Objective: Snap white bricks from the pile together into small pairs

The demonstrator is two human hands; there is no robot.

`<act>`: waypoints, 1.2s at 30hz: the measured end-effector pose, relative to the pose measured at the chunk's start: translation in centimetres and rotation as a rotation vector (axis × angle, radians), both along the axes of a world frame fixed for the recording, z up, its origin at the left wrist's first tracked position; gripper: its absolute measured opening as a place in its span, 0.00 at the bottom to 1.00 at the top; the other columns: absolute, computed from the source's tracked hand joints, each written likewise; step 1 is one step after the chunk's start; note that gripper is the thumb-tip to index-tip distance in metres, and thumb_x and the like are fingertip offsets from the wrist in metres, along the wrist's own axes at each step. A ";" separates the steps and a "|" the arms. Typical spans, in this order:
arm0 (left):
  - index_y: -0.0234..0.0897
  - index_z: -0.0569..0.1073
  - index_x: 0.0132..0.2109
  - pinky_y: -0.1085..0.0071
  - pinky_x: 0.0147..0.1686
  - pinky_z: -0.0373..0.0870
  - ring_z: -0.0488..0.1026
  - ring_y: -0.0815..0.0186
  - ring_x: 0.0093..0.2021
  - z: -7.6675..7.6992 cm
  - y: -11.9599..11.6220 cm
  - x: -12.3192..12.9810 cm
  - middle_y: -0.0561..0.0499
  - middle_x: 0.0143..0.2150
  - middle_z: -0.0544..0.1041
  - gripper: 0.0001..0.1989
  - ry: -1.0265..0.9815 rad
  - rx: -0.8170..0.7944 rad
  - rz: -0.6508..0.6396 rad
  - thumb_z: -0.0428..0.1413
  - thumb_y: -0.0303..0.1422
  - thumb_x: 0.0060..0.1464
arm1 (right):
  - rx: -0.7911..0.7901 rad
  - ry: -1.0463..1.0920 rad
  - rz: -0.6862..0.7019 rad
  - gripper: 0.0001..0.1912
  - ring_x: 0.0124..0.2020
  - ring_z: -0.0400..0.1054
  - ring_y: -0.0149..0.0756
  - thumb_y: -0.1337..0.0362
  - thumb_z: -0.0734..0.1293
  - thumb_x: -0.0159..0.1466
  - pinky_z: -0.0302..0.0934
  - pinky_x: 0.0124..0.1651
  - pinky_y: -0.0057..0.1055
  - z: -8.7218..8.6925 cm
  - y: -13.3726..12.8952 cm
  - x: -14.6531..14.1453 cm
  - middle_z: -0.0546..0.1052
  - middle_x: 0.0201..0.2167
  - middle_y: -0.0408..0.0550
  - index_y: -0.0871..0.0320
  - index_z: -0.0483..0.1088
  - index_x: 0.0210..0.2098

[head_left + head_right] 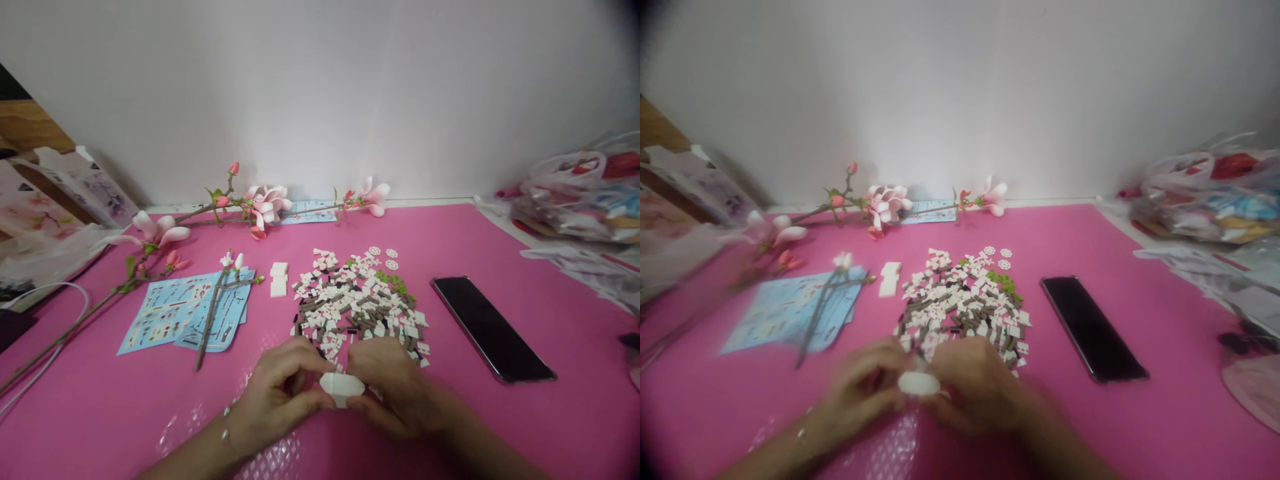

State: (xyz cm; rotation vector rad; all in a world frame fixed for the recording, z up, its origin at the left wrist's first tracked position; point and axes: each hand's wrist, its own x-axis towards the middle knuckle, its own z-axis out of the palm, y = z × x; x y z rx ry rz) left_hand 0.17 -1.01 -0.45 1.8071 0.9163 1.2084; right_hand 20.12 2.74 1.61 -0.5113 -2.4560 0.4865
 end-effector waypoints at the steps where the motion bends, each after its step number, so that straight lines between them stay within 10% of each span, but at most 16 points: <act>1: 0.38 0.76 0.39 0.73 0.23 0.59 0.66 0.68 0.25 0.1 0.0 0.0 0.49 0.29 0.73 0.09 -0.021 -0.007 -0.004 0.60 0.37 0.51 | 0.005 0.008 0.007 0.14 0.20 0.54 0.30 0.62 0.54 0.65 0.44 0.24 0.31 0.0 0.0 0.0 0.62 0.17 0.41 0.56 0.58 0.23; 22: 0.36 0.75 0.41 0.75 0.23 0.60 0.66 0.70 0.25 0.6 -0.2 -0.1 0.49 0.29 0.74 0.06 0.037 0.116 -0.050 0.59 0.30 0.54 | 0.225 -0.049 -0.076 0.23 0.20 0.54 0.31 0.59 0.46 0.71 0.41 0.24 0.31 -0.4 -0.6 0.0 0.65 0.18 0.42 0.57 0.60 0.24; 36: 0.36 0.74 0.43 0.76 0.24 0.61 0.66 0.70 0.27 0.6 -0.1 -0.3 0.51 0.30 0.73 0.10 0.063 0.167 0.028 0.60 0.25 0.51 | -0.469 0.046 -0.005 0.19 0.23 0.55 0.27 0.59 0.53 0.67 0.46 0.28 0.27 -0.6 -0.3 0.1 0.61 0.20 0.40 0.59 0.60 0.23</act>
